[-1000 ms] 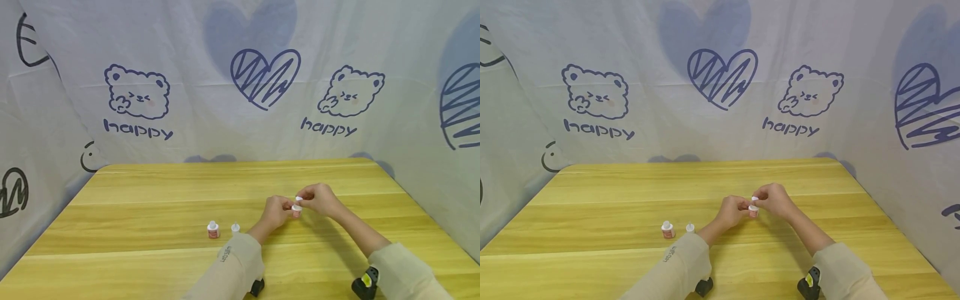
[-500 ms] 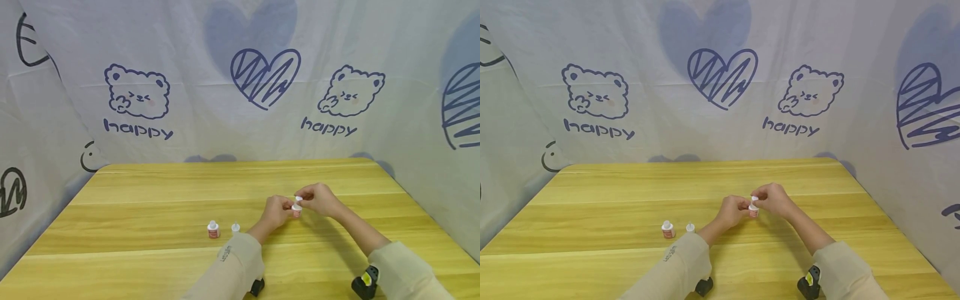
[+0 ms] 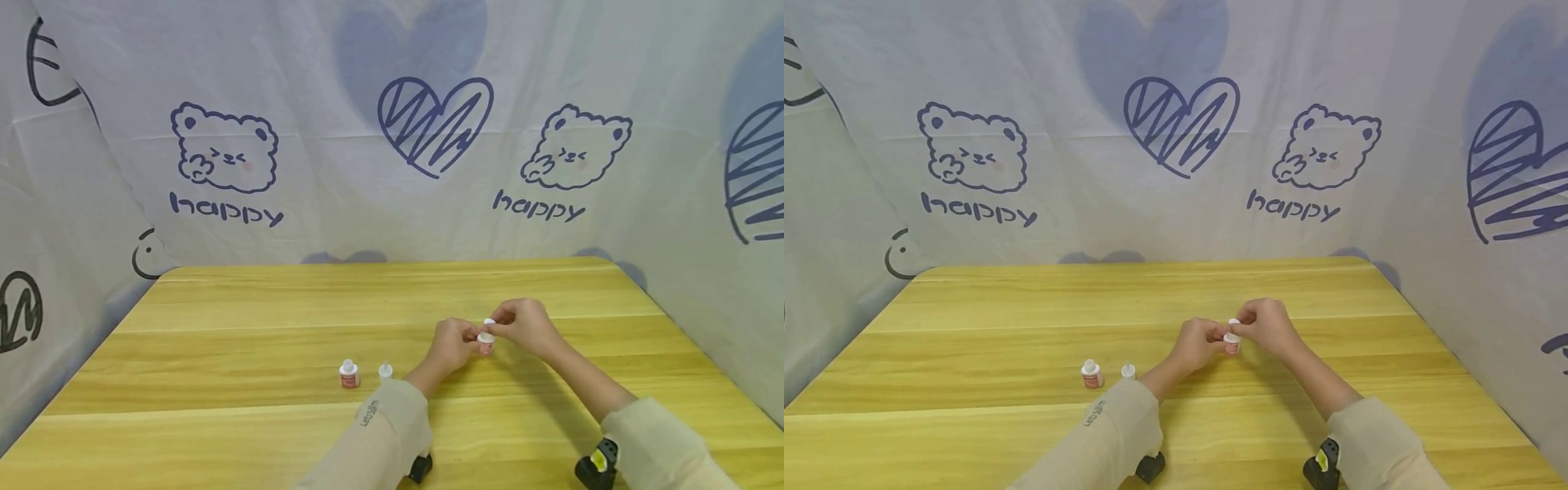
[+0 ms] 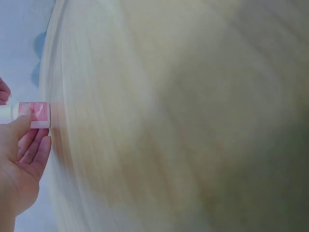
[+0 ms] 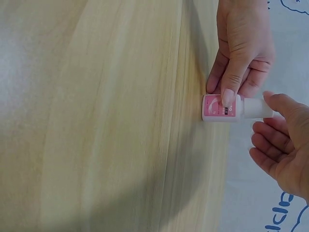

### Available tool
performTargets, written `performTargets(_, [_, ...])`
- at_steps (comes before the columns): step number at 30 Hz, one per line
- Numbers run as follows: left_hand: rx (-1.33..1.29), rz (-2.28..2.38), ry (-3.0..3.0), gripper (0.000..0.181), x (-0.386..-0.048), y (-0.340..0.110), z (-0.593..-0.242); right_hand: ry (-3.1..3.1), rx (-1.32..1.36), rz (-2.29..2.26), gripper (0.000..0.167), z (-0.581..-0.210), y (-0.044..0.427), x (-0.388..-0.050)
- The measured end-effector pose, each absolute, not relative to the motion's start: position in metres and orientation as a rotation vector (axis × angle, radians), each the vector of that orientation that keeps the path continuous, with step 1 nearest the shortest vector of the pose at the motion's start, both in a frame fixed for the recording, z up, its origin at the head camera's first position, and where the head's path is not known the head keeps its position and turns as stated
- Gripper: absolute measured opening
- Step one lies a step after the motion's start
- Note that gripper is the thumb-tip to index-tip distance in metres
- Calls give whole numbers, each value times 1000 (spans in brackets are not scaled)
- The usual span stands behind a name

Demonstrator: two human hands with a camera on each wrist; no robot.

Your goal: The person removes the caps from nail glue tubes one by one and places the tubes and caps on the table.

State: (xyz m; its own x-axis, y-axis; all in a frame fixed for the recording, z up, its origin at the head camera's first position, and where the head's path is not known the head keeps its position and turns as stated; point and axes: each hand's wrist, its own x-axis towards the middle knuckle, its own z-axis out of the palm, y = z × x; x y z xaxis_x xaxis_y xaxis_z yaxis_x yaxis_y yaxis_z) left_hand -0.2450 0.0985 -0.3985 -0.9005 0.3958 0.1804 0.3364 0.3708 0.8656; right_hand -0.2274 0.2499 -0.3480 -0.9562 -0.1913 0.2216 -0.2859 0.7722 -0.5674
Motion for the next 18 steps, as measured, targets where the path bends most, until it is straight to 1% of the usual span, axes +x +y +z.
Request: performTargets(18, [681,1624,2530,14,-246,100,-399,-2852,466,1013,13,-347,254,-227])
